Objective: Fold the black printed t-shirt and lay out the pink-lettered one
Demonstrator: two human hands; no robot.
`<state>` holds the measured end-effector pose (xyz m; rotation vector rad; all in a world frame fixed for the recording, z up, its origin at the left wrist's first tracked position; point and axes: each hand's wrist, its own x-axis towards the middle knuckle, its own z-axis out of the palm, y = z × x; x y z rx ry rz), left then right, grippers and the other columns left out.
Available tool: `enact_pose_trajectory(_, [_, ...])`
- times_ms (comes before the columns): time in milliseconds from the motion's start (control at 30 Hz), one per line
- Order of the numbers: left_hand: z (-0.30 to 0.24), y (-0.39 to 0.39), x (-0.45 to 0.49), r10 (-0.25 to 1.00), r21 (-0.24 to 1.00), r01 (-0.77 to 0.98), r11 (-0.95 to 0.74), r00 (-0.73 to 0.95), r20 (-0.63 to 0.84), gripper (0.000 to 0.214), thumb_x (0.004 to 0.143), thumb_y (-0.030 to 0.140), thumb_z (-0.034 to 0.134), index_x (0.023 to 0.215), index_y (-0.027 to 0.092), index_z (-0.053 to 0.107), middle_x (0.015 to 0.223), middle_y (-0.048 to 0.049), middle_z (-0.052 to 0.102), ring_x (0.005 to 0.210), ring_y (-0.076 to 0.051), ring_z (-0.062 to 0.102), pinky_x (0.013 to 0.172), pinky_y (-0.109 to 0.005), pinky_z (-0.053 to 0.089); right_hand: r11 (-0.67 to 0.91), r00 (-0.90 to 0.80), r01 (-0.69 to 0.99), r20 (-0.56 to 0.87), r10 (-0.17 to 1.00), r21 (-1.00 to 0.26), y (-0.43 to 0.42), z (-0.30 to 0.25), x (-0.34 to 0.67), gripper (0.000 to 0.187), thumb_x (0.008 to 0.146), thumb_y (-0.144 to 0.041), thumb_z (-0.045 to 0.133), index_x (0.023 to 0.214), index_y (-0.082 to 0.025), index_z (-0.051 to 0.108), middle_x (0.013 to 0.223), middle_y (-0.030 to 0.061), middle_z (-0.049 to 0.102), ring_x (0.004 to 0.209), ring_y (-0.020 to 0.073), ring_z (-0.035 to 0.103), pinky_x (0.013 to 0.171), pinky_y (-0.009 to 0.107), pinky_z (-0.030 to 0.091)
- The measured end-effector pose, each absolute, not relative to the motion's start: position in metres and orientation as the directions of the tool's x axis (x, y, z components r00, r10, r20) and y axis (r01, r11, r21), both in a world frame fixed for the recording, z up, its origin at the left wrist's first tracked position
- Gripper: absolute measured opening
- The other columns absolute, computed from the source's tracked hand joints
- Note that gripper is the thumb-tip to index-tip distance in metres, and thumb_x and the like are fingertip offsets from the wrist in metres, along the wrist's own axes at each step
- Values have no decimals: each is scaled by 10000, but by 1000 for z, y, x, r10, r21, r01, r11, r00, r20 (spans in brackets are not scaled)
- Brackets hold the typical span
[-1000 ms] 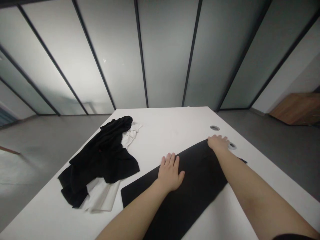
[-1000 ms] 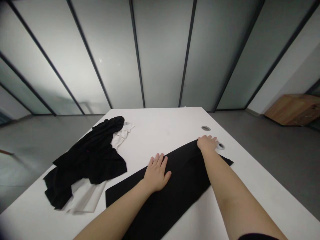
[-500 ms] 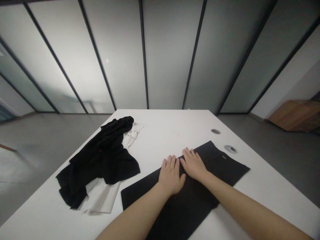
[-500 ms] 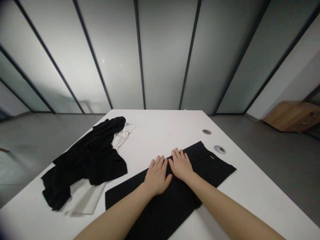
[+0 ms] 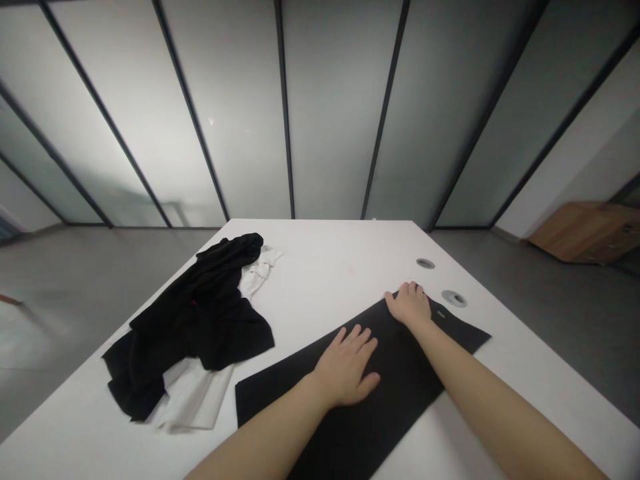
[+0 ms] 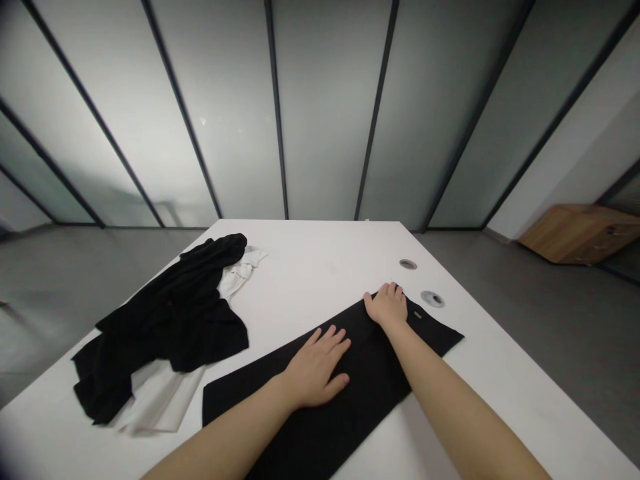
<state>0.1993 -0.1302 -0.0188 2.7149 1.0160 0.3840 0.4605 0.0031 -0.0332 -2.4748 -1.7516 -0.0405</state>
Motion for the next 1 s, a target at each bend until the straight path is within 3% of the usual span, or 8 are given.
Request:
enact_pose_trajectory(133, [-19, -134, 198, 628, 323, 568, -757, 769, 118, 776, 1045, 668, 370, 1651, 183, 366, 1729, -136, 317, 1621, -295, 246, 1321, -515, 188, -335, 340, 939, 65, 938, -72, 1, -31, 457, 800, 1028, -493, 353, 1578, 88, 377, 1658, 313, 356, 1546, 442, 318, 1249, 501, 249])
enact_pose_trajectory(267, [-22, -132, 200, 642, 322, 584, -745, 759, 109, 748, 1056, 646, 350, 1659, 204, 353, 1737, -111, 304, 1625, -284, 234, 1323, -509, 182, -317, 322, 945, 68, 944, -82, 1, -28, 458, 770, 1038, -489, 371, 1559, 77, 414, 1650, 310, 370, 1538, 445, 325, 1245, 509, 259])
enact_pose_trajectory(400, [-23, -127, 202, 683, 319, 628, -710, 724, 93, 698, 1078, 594, 313, 1658, 211, 364, 1742, -97, 293, 1626, -292, 230, 1325, -519, 183, -218, 229, 968, 83, 970, -122, 3, -21, 459, 666, 1077, -425, 316, 1553, 21, 454, 1607, 272, 461, 1506, 426, 385, 1222, 504, 304])
enact_pose_trajectory(600, [-26, -110, 203, 744, 284, 697, -659, 660, 105, 652, 1089, 536, 308, 1651, 214, 382, 1737, -89, 312, 1622, -295, 243, 1318, -535, 208, 1, 67, 961, 237, 969, -277, -17, -25, 428, 633, 1086, -423, 322, 1614, -82, 395, 1659, 199, 430, 1560, 401, 323, 1243, 527, 292])
enact_pose_trajectory(800, [-34, -75, 203, 852, 214, 825, -523, 508, 122, 643, 1079, 486, 355, 1646, 186, 389, 1714, -102, 370, 1603, -312, 291, 1306, -545, 229, 76, -6, 943, 213, 977, -324, -53, -30, 377, 661, 1062, -424, 386, 1632, -89, 381, 1668, 214, 414, 1560, 437, 326, 1245, 591, 278])
enact_pose_trajectory(1000, [-33, -28, 197, 969, 185, 955, -234, 214, 120, 647, 1072, 451, 337, 1646, 158, 401, 1716, -140, 351, 1600, -340, 292, 1296, -546, 223, 68, -28, 937, 121, 992, -342, -58, -24, 360, 648, 1048, -388, 468, 1632, -114, 409, 1689, 220, 376, 1592, 434, 261, 1271, 592, 235])
